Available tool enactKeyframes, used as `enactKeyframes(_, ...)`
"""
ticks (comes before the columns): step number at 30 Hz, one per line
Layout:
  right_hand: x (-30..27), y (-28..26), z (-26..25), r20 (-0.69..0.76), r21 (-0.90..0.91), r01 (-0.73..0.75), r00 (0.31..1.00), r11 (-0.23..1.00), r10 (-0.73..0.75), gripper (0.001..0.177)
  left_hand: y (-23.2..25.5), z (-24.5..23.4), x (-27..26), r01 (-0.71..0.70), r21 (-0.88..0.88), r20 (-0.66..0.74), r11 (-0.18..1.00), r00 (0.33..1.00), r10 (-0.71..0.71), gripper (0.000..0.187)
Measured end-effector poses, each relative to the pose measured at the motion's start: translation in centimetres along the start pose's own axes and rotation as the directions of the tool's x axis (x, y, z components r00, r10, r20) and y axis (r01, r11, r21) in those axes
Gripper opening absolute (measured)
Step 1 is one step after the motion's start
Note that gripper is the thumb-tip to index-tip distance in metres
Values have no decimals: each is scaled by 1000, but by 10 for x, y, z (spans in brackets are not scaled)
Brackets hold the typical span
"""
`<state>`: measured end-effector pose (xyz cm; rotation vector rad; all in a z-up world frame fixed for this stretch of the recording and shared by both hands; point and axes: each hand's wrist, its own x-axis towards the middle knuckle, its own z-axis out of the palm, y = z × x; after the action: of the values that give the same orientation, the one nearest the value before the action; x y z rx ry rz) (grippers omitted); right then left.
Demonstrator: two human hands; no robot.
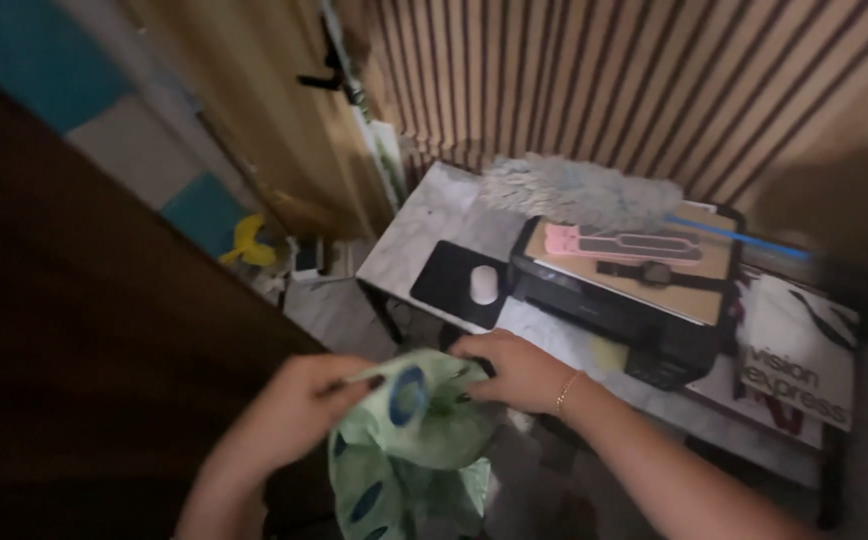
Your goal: The person retrieves a light green curtain from a pile of clothes, places it on a table, and then uses thumbtacks to attach the curtain to a wooden surface. The person opens a box of thumbtacks, takes one out, and pins the curtain to the wood.
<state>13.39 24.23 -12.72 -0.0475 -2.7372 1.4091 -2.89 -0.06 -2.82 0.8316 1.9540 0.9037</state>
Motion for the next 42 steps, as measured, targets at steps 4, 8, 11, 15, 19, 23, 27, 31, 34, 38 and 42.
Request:
enactKeyframes(4, -22, 33, 3, -19, -55, -41, 999, 998, 40, 33, -14, -23, 7, -193, -48, 0, 980, 981, 194, 16)
enactKeyframes(8, -32, 19, 2, -119, 140, -145, 980, 980, 162, 43, -11, -13, 24, -246, -289, 52, 925, 961, 272, 21)
enactKeyframes(11, -35, 25, 10, -175, 123, -220, 955, 968, 240, 37, -9, -3, 39, -189, -489, 99, 852, 958, 269, 24)
enactKeyframes(15, -42, 14, -11, -247, 4, -285, 929, 959, 277, 14, -28, 15, 92, -252, -389, -27, 886, 964, 263, 25)
enactKeyframes(19, -50, 9, -44, -325, -132, -39, 946, 991, -6, 10, 14, 68, 124, -259, -30, -76, 965, 964, 256, 45)
enactKeyframes(23, -73, 22, -80, -367, -299, 59, 914, 953, -171, 6, 59, 128, 147, -138, 221, 44, 966, 990, 132, 45)
enactKeyframes(27, -127, 101, -113, -813, -7, -220, 569, 975, 123, 23, 77, 156, 179, -52, 290, -67, 956, 995, 75, 40)
enactKeyframes(31, -243, 276, -96, -787, 251, -601, 329, 758, 522, 20, 88, 174, 204, -59, 286, -151, 956, 983, 106, 38)
enactKeyframes(34, -309, 355, -61, -561, 27, -912, 325, 409, 761, 38, 93, 187, 218, -62, 331, -213, 941, 967, 139, 35)
enactKeyframes(38, -311, 360, -49, -623, 193, -919, 156, 344, 766, 44, 110, 206, 222, -53, 315, -232, 948, 964, 131, 31)
enactKeyframes(42, -287, 360, -44, -713, 313, -904, -20, 293, 701, 42, 106, 213, 225, -69, 209, -199, 976, 974, 111, 30)
